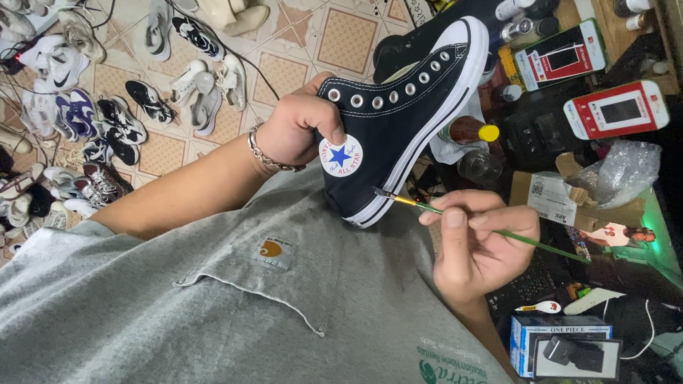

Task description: The person holds a black high-top sneaker and uses a small paintbrush to apply white paint to the shoe's side and sole. They repeatedly dip the brush into a white paint container to reload the paint while customizing the footwear.

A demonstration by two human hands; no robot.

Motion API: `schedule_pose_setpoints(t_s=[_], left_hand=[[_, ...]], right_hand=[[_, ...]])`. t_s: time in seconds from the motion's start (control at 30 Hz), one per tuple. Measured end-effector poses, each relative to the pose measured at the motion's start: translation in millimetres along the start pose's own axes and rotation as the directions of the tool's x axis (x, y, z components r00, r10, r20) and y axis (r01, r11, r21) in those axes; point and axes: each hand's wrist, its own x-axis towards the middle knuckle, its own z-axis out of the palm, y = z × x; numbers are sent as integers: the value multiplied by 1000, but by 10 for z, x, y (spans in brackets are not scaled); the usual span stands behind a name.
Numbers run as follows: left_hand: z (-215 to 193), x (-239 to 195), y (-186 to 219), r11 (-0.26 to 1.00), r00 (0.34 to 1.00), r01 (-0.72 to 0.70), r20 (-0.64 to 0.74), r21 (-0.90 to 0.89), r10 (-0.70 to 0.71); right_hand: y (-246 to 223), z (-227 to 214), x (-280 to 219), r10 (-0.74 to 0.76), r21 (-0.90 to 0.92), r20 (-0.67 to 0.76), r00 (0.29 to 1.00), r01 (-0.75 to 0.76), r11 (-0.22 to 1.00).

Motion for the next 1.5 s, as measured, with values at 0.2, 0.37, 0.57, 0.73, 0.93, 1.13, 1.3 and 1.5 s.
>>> schedule_pose_setpoints(t_s=[0.2,0.37,0.57,0.73,0.93,1.13,1.3,1.5], left_hand=[[30,-38,52,996,997,78,-13,-42,-79],[27,-38,45,998,998,61,0,-25,-61],[34,-55,56,994,994,105,-39,-31,-106],[16,-44,42,995,995,93,-36,-27,-94],[-8,-41,31,996,996,88,-30,-11,-88],[14,-30,13,994,995,96,-15,-50,-97],[-44,-25,-3,996,995,93,-33,-1,-93],[97,-59,163,991,989,98,105,92,-107]], right_hand=[[134,-43,-11,-57,55,-76,996,61,997],[65,-10,-1,-22,38,-11,1000,22,999],[162,-54,-16,-64,94,-43,997,68,993],[135,-16,-11,-34,86,-12,999,35,996],[171,-66,-28,-62,165,-25,998,65,984],[227,-53,-8,-58,45,-77,995,61,997],[194,-86,2,-26,139,29,999,22,990],[520,-328,183,-61,253,-180,982,106,962]])
